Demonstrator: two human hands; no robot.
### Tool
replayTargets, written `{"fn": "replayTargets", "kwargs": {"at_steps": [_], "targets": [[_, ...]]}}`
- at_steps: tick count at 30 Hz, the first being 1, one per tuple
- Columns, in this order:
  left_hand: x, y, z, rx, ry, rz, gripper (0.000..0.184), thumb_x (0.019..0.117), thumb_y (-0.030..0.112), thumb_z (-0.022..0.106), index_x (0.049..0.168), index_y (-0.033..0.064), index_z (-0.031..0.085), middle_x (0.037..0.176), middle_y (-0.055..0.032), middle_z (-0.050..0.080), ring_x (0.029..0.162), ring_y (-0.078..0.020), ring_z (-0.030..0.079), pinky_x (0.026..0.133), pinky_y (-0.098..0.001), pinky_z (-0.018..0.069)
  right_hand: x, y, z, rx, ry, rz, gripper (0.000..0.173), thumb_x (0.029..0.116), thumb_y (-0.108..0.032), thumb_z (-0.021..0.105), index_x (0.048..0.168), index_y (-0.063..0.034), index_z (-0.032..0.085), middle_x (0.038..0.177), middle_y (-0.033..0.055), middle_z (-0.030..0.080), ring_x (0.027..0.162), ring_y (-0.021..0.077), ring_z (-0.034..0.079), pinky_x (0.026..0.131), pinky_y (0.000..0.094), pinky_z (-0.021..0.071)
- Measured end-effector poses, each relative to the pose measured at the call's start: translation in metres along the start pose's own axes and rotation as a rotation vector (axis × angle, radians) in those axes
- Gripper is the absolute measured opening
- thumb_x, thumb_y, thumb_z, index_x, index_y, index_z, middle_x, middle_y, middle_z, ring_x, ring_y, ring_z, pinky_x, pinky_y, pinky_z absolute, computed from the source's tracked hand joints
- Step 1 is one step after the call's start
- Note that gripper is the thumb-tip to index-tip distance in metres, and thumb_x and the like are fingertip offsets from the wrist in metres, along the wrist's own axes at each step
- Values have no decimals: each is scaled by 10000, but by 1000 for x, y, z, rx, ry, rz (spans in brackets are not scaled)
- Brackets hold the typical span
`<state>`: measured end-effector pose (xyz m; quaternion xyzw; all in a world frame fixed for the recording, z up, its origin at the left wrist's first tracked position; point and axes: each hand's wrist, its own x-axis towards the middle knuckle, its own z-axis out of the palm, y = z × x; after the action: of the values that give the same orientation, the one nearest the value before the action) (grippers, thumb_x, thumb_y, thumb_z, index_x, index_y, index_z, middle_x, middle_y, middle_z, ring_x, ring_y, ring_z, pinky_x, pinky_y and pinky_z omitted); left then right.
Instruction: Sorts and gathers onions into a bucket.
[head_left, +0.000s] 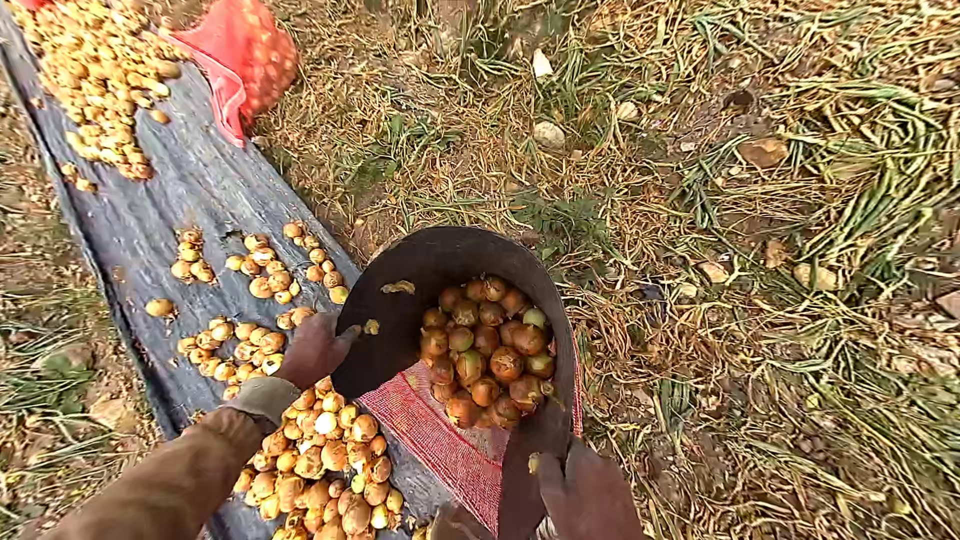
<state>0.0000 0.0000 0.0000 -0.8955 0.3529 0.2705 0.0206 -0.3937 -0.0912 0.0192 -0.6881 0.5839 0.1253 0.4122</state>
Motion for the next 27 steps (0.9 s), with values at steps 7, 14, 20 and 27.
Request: {"fn": "replayTargets", "kwargs": {"at_steps": [7,14,20,27], "targets": [[35,31,-16,-4,147,127,244,1001,298,646,974,68,722,863,-157,711,866,-365,705,794,-645,541,52,5,-21,13,35,-86,445,958,-504,516,859,-93,656,708,84,651,660,272,682,597,526,557],[-78,-33,28,-425,378,139,348,1086,368,488,1315,142,620,1032,-37,722,859,-141,721,771,-397,636,34,80,9,867,41,-181,395,1122,-336,313,963,-146,621,626,-55,586,498,99,563,468,290,530],[-285,-202,263,-682,-373,-560,361,1055,318,525,1274,51,632,1059,-167,718,875,-282,733,813,-499,615,-13,132,172,406,-569,177,289,1064,-245,475,1152,-8,614,780,79,664,613,192,641,562,378,571],[-386,-322,478,-621,-348,-792,674,954,429,665,1524,126,472,1361,-201,620,1174,-346,656,1017,-533,529,-40,188,469,-155,-943,409,492,989,-384,669,1387,-121,549,1052,203,707,826,333,727,724,509,614]]}}
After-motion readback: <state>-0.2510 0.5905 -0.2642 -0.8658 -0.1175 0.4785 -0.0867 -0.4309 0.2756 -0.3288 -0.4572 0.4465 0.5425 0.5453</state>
